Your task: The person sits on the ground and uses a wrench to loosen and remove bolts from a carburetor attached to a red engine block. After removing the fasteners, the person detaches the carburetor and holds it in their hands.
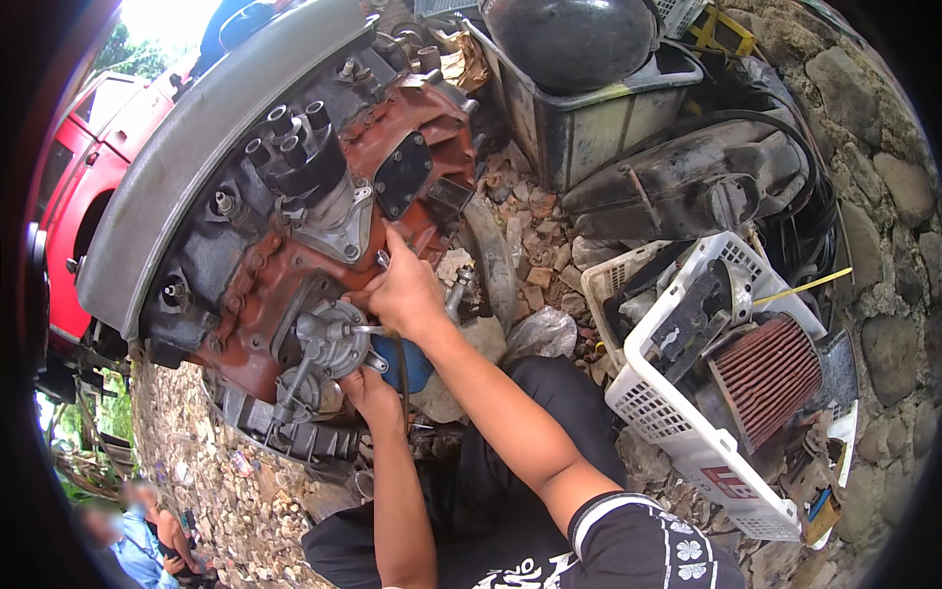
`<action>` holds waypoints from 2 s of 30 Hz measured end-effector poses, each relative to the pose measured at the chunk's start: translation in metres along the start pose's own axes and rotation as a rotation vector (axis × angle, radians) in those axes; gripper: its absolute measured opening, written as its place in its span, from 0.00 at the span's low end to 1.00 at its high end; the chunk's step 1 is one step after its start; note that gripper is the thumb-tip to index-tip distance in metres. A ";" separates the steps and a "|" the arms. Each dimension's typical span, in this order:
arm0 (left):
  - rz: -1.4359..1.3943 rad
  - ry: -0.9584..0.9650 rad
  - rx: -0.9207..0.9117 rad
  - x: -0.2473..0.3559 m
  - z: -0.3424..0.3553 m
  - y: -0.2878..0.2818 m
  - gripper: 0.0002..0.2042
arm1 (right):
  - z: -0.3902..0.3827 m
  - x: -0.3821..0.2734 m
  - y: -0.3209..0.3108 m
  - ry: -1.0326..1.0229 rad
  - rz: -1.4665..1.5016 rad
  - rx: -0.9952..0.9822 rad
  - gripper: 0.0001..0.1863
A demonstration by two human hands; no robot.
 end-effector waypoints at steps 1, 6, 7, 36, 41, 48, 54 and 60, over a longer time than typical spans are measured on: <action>-0.014 -0.016 0.028 -0.001 0.000 -0.001 0.18 | 0.000 0.000 0.001 -0.015 0.026 0.003 0.56; -0.034 0.011 0.089 -0.003 -0.002 -0.002 0.17 | 0.000 0.002 0.001 -0.035 0.135 0.022 0.57; 0.036 0.087 0.060 0.002 -0.001 -0.001 0.16 | -0.001 0.003 0.002 -0.027 0.116 0.016 0.57; 0.198 0.180 -0.169 0.025 -0.002 0.017 0.22 | 0.000 -0.013 -0.010 -0.106 -0.158 0.082 0.48; 0.194 0.162 -0.209 0.019 0.001 0.016 0.21 | -0.002 -0.015 -0.010 -0.073 -0.245 0.078 0.48; 0.117 -0.091 -0.238 0.020 -0.001 0.016 0.18 | 0.004 -0.009 -0.019 -0.214 -0.483 0.200 0.54; 0.133 -0.138 -0.186 0.021 0.000 0.008 0.17 | 0.003 -0.004 -0.005 -0.091 -0.035 -0.002 0.46; 0.149 -0.252 -0.224 0.007 -0.003 0.011 0.15 | 0.001 -0.001 -0.007 -0.076 -0.103 0.057 0.40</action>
Point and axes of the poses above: each hand's wrist, its own z-axis towards the middle knuckle, its own y-axis out of the palm, x = y × z, the point moved 9 cm from there along z, towards the middle knuckle, and after that the axes turned 6 degrees about x, right-handed, at the moved point
